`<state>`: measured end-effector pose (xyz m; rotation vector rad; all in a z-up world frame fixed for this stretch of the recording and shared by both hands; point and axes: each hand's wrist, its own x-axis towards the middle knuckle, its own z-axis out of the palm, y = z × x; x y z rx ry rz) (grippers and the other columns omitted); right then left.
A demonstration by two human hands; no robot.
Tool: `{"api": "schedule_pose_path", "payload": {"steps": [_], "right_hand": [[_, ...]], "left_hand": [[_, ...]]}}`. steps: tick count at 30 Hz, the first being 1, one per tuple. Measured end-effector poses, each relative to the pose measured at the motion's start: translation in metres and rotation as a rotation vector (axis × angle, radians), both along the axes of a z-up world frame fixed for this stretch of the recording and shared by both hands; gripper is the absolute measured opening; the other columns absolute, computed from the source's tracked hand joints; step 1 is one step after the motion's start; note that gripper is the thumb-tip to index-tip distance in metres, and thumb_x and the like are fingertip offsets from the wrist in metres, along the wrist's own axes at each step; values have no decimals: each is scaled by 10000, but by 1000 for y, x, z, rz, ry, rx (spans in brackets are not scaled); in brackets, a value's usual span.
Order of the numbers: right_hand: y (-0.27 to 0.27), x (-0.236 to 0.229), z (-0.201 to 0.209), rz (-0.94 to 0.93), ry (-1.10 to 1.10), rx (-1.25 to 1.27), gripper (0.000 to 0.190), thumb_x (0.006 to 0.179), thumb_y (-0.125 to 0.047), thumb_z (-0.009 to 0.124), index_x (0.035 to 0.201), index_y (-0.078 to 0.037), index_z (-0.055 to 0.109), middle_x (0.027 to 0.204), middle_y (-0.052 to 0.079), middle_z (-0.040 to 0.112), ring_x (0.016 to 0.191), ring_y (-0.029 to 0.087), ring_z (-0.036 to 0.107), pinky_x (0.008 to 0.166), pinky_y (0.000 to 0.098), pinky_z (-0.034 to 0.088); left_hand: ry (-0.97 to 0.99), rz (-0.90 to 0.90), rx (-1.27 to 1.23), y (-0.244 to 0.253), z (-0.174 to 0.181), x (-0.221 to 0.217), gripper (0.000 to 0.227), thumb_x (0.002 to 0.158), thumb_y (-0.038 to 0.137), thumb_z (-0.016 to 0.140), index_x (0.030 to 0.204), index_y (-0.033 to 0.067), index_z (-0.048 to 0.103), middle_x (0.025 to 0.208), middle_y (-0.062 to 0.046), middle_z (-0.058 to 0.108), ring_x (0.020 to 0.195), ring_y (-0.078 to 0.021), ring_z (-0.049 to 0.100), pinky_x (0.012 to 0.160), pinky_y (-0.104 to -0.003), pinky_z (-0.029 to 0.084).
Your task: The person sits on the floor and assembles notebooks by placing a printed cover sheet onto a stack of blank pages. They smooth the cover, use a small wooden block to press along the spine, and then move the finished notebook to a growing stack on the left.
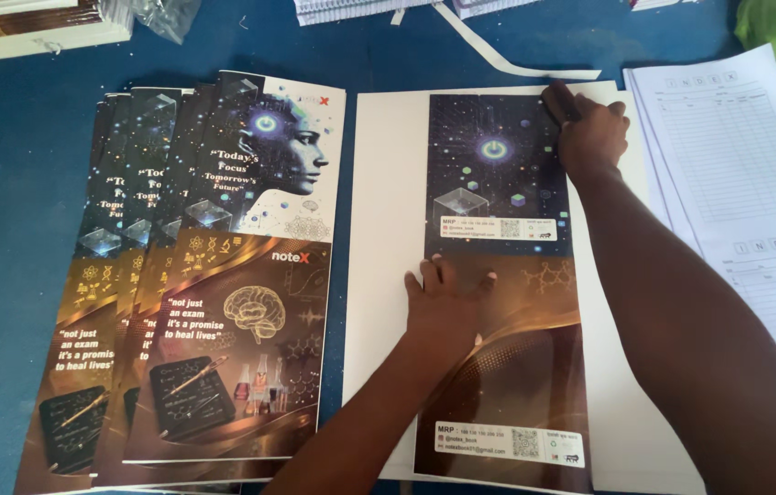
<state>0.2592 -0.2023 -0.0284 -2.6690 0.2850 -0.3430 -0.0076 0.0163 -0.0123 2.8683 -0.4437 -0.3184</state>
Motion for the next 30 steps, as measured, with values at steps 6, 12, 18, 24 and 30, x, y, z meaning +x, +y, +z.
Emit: {"api": "schedule_pose_path", "payload": {"steps": [6,12,18,24,30], "right_hand": [[-2,-5,6,32,85,-211,461,940,-199,707,1396,-238,653,1304,209,537,1243,408,523,976,575,474],[-23,-35,-1,102,43,-158,501,966,-208,706,1459,-247,627,1301,225,545,1211,417,547,972,559,474],[-41,-81,0,145,31,-38,483,920,-191,756,1396,-222,679,1250,233,596,1151,424,614,978,512,510],[-49,-124,3,257,7,-81,476,914,-159,760,1381,-224,699,1198,249,627,1101,437,627,937,534,527],[-43,-168,11,346,31,-46,462,879,-160,755,1334,-224,710,1187,205,650,1118,398,634,954,510,524]], "left_hand": [[27,3,14,-1,-3,2,910,753,443,854,1533,326,399,1508,-422,250,1413,-602,237,1083,-746,261],[9,41,22,-3,-2,1,952,707,436,881,1526,372,400,1532,-418,246,1415,-568,262,1103,-732,264],[11,66,37,-4,1,-2,934,701,439,886,1508,402,417,1576,-352,258,1432,-543,272,1082,-766,270],[74,43,93,-3,7,6,962,728,445,880,1545,417,373,1584,-294,288,1449,-519,254,1122,-772,193],[117,73,115,-3,12,3,945,748,465,870,1544,456,360,1620,-281,256,1485,-491,220,1162,-743,130]]}}
